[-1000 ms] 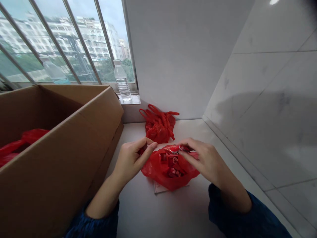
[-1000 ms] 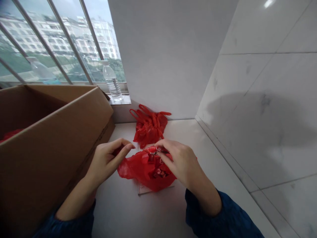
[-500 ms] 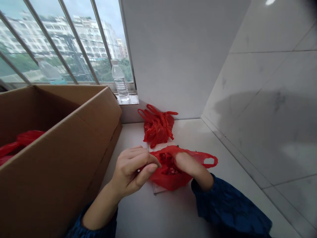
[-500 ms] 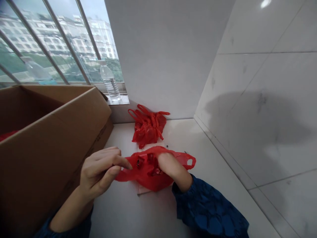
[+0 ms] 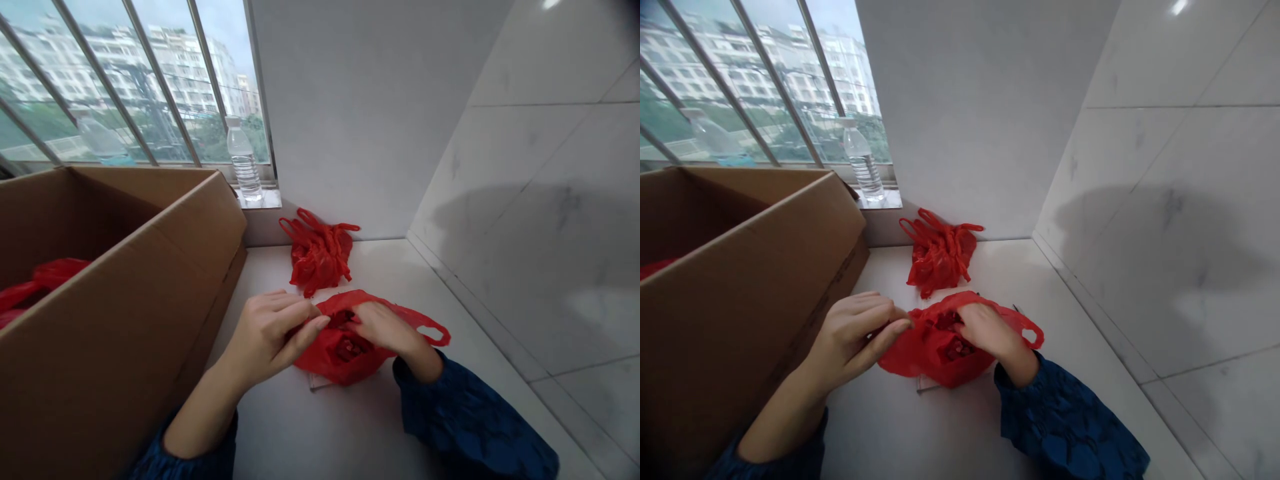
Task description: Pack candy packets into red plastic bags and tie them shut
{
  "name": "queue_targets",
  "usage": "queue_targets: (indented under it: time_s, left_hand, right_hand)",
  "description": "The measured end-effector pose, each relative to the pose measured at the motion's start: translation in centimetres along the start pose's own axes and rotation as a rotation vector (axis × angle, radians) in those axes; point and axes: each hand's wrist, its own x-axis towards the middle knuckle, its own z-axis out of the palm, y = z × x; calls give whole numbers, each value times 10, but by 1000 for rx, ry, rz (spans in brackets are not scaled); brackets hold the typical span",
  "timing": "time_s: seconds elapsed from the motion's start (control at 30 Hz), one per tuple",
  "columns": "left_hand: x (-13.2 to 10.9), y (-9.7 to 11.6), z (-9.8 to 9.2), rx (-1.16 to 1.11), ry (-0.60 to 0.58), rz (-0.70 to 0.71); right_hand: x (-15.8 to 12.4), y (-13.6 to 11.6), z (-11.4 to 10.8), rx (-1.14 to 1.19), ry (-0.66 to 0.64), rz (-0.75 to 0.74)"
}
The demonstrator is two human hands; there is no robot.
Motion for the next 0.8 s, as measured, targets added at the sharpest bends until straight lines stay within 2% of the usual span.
queue_targets:
  time_s: [0.1, 0.17, 0.3, 0.4, 0.57, 0.73, 0.8]
  left_hand:
    - [0, -5, 2, 108, -89, -163]
    - [1, -8, 4, 137, -151, -273]
    - [1, -9, 8, 59, -258, -384]
    - [1, -9, 11, -60, -263, -390]
    - [2, -8, 13, -276, -249, -404]
    - [3, -6, 10, -351, -286, -405]
    - [3, -6, 9, -389, -281, -396]
  right_hand:
    - [-2, -26, -18, 101, -115, -44]
    - [-3, -38, -25, 276, -129, -12]
    - [-2, -44, -24, 623, -13, 72]
    - [-2, -47, -23, 728, 5, 89]
    - [-4, -54, -27, 672, -12, 53]
    - [-4, -53, -27, 450, 208, 28]
    - [-4, -53, -25, 430, 251, 20]
